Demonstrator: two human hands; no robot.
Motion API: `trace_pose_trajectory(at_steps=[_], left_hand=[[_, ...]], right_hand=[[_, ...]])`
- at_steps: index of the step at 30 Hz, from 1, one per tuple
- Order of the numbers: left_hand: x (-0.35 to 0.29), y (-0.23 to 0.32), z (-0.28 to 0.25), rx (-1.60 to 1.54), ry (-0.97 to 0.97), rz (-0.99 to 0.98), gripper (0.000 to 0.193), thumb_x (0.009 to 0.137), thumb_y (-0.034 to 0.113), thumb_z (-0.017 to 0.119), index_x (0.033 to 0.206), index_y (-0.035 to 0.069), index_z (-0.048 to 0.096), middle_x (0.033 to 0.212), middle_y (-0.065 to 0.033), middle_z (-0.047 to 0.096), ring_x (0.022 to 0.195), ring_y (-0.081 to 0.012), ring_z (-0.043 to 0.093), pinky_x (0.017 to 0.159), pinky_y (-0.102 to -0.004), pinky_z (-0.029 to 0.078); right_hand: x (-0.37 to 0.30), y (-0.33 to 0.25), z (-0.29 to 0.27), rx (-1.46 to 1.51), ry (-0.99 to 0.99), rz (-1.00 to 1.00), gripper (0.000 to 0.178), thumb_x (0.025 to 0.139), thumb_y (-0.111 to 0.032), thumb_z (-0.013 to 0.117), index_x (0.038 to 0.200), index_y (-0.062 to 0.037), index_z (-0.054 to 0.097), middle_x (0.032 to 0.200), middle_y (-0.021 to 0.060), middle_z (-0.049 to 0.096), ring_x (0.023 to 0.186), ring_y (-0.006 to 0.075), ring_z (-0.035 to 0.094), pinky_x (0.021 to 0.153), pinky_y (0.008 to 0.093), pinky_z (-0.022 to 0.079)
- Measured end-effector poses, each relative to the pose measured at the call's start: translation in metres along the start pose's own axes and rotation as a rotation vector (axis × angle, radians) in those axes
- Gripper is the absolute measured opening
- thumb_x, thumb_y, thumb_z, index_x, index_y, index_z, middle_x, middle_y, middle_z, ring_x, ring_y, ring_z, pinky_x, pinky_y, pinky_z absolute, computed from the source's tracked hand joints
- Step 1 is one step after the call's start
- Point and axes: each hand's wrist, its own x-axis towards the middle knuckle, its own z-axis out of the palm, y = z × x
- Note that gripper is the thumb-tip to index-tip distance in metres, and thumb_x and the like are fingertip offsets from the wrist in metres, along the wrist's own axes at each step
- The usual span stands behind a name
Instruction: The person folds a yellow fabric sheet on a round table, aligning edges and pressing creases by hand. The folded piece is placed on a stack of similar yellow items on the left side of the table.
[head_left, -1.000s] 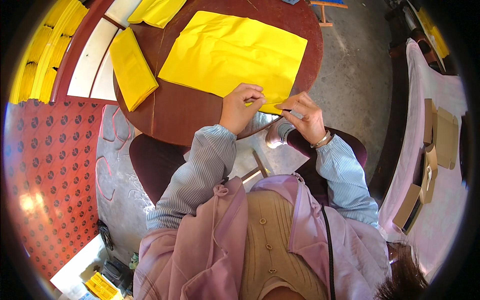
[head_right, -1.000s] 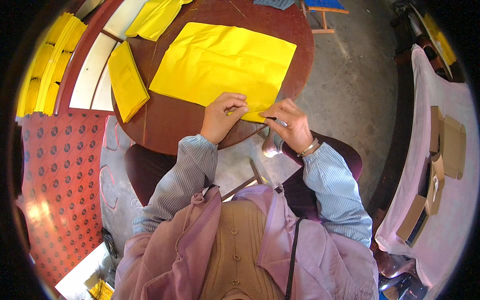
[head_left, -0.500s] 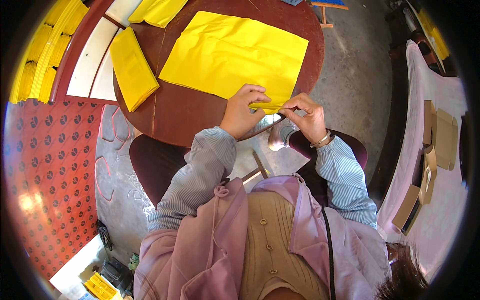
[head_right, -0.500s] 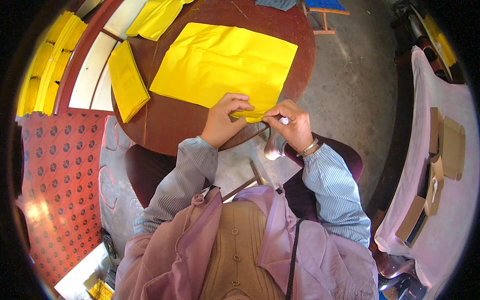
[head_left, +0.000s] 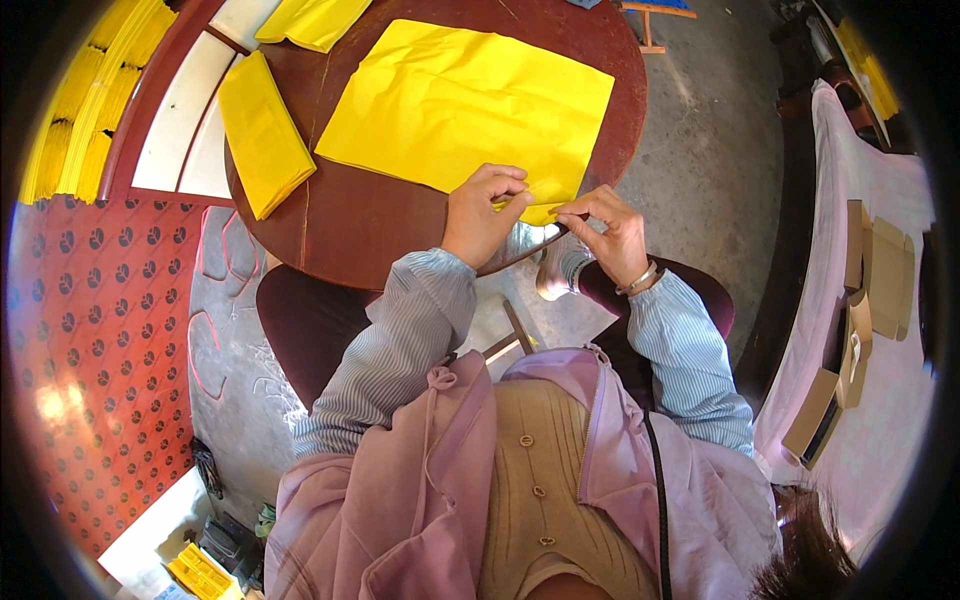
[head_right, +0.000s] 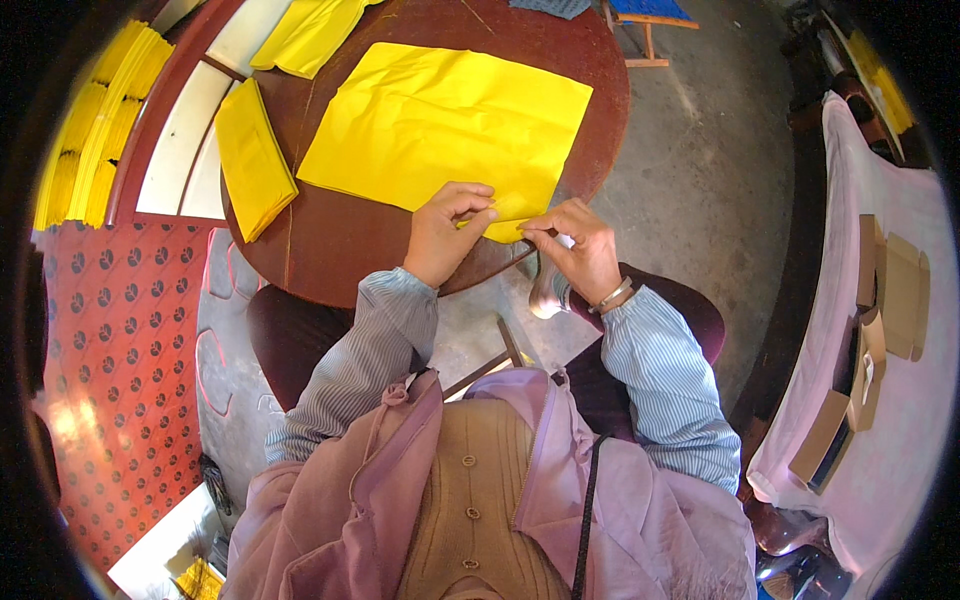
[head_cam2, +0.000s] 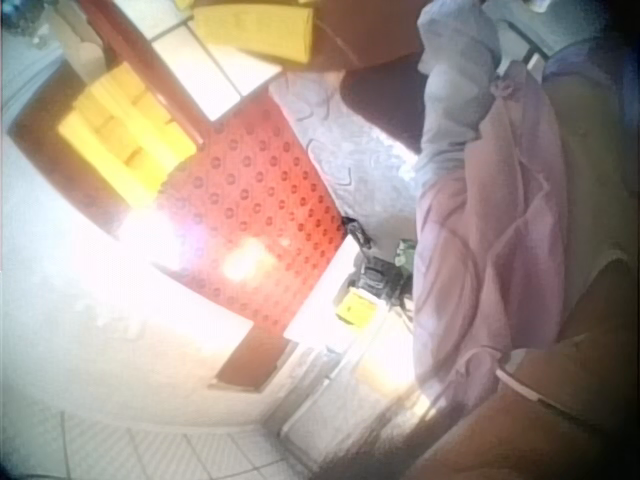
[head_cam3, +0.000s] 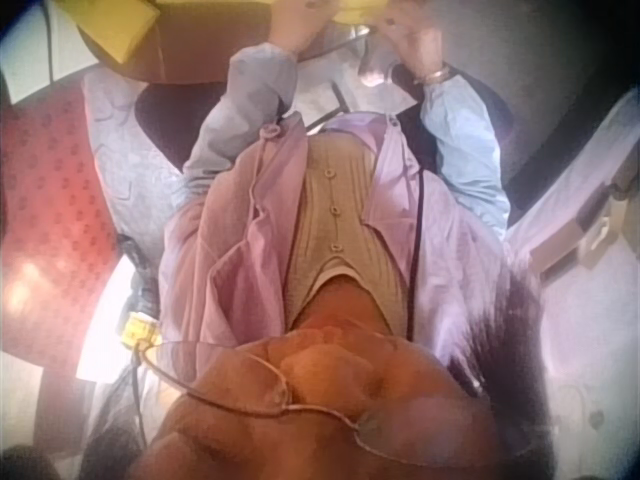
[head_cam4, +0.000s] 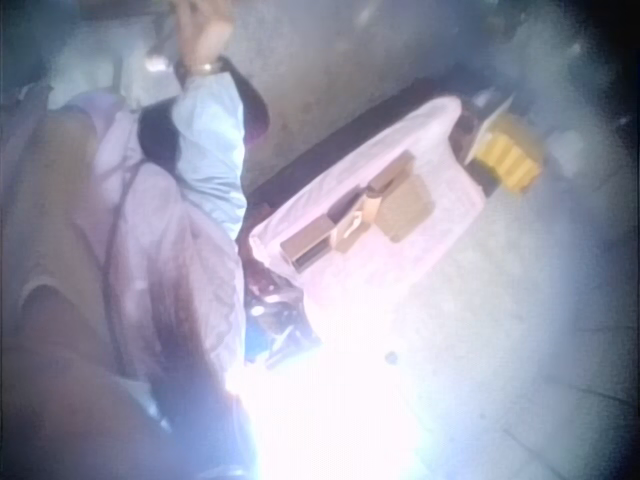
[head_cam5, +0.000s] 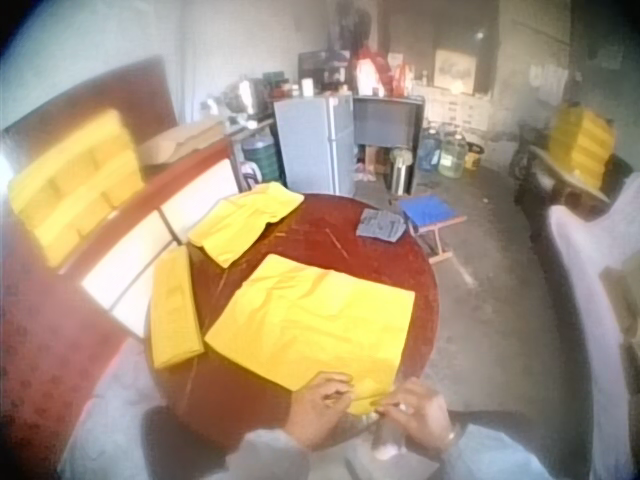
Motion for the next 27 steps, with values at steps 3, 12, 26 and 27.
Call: trace_pose_trajectory(at_steps=[3, 12, 26, 27], left_hand=[[0.000, 0.000, -0.003, -0.010, -0.015, 0.016, 0.014, 0.096, 0.006, 0.079, 0.107, -0.002, 0.079, 0.125, -0.0117, 0.075, 0.109, -0.0196, 0.074, 0.094, -0.0298, 0.061], [0.002, -0.001, -0.001, -0.009, 0.001, 0.050, 0.014, 0.092, 0.004, 0.077, 0.105, -0.002, 0.078, 0.124, -0.0134, 0.074, 0.109, -0.0232, 0.075, 0.096, -0.0321, 0.060], [-0.004, 0.003, 0.005, 0.174, -0.003, 0.201, 0.022, 0.085, 0.005, 0.085, 0.107, 0.005, 0.080, 0.127, -0.0128, 0.070, 0.111, -0.0271, 0.074, 0.092, -0.0349, 0.061], [-0.004, 0.003, 0.006, 0.173, 0.019, 0.188, 0.021, 0.086, 0.006, 0.085, 0.106, 0.004, 0.079, 0.126, -0.0125, 0.071, 0.109, -0.0266, 0.074, 0.091, -0.0345, 0.061]], right_hand=[[-0.001, 0.001, 0.001, 0.016, -0.003, 0.039, 0.014, 0.084, -0.006, 0.089, 0.095, -0.0050, 0.080, 0.090, 0.0078, 0.077, 0.082, 0.0240, 0.071, 0.074, 0.0368, 0.055], [0.001, 0.000, 0.001, 0.029, -0.001, 0.050, 0.015, 0.083, -0.005, 0.089, 0.094, -0.0039, 0.078, 0.086, 0.0069, 0.073, 0.080, 0.0215, 0.070, 0.072, 0.0344, 0.055], [0.002, 0.002, 0.003, 0.047, 0.007, 0.118, 0.022, 0.085, -0.003, 0.089, 0.102, -0.0012, 0.075, 0.091, 0.0068, 0.071, 0.080, 0.0177, 0.069, 0.073, 0.0315, 0.056], [0.001, 0.001, 0.002, 0.044, -0.002, 0.115, 0.024, 0.084, -0.003, 0.089, 0.103, -0.0016, 0.074, 0.093, 0.0070, 0.071, 0.081, 0.0180, 0.069, 0.074, 0.0316, 0.056]])
